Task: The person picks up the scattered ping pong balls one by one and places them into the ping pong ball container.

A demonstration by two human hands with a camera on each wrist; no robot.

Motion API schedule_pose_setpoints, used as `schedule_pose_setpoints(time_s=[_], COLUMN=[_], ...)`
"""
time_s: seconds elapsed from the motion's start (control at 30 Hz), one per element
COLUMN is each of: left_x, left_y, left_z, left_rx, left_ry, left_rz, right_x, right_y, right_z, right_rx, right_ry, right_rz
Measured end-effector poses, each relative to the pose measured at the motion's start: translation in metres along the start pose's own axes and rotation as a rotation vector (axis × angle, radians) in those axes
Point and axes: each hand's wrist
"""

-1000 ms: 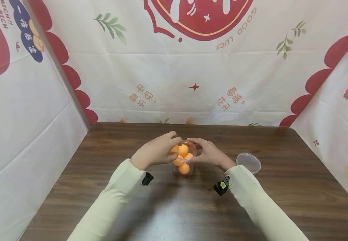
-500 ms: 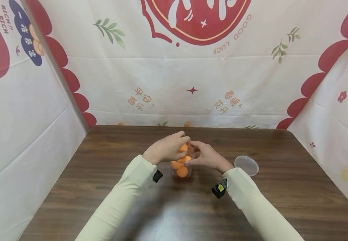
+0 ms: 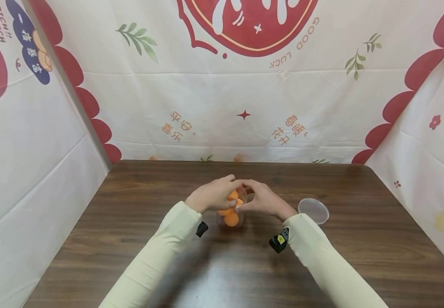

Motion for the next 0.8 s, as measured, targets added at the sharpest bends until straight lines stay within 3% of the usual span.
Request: schedule_pose_setpoints(time_s=[0.8], left_x=[0.0033], left_y=[-0.0013], left_z=[0.0002], left_rx=[0.008], left_ry=[0.011], left_rz=[0.003], right_x=[0.0011], right_y=[-0.0003], right_z=[0.0008], right_rx=[-0.017], right_ry=[0.019], right_rz=[-0.005])
Point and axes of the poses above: each hand's wrist, its own y-axis towards the middle knuckle, its own x-axis out of the palm, z = x × y, and after that the axes turned 4 degrees about x, right-handed
